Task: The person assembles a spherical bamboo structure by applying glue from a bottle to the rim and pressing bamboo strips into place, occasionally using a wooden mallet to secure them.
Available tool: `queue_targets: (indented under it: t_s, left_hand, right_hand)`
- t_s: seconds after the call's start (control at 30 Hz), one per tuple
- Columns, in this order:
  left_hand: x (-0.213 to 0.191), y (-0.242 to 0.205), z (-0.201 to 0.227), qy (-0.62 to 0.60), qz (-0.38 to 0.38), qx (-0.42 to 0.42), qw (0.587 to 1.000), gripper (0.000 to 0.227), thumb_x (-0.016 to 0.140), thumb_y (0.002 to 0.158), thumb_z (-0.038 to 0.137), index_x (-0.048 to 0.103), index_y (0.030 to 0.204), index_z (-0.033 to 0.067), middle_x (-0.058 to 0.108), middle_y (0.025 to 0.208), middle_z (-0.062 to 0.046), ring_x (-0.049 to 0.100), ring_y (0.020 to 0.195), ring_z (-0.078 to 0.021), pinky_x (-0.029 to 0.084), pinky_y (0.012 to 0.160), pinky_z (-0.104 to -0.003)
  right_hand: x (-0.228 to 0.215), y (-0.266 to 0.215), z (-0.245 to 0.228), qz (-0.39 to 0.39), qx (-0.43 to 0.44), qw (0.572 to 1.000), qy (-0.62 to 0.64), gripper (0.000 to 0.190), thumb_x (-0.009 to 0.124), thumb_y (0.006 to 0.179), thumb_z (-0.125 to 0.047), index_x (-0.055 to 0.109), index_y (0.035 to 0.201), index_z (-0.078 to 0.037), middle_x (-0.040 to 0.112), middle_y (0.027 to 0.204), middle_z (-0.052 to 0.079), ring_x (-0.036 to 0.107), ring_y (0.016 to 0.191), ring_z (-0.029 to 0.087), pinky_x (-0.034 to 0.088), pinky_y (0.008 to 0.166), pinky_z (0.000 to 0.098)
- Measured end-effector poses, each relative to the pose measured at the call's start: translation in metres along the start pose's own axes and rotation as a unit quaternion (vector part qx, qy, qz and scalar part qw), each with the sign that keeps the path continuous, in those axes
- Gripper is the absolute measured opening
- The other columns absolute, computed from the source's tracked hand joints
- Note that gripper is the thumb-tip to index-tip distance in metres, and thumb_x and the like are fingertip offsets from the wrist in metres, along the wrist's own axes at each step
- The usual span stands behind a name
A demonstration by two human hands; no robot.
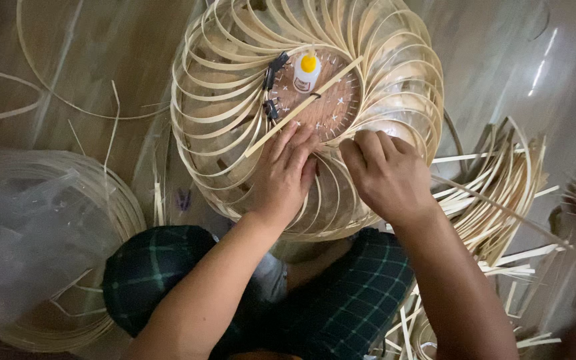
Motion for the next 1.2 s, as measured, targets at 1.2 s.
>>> queue_targets:
  t_s: [1.2]
  left_hand:
    - [-0.021, 0.006, 0.016, -0.046, 0.023, -0.001, 0.999, 0.034, 0.066, 0.096, 0.005, 0.058, 0.129, 0.0025, 0.055, 0.15, -0.016, 0.042, 0.148, -0.0358, 0.034, 0.123, -0.054]
  right_hand:
    - [0.002, -0.01, -0.005, 0.357, 0.037, 0.909, 0.211, 0.034, 0.074, 0.078, -0.004, 0.076, 0.111, -0.013, 0.066, 0.101, 0.006, 0.063, 0.093, 0.028, 0.046, 0.081, 0.0433]
Point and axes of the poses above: each hand's wrist, its own y-axis towards the middle knuckle, its own x-axis out of the palm, z = x × y, the point moved 6 cm from there along y, towards the middle knuckle
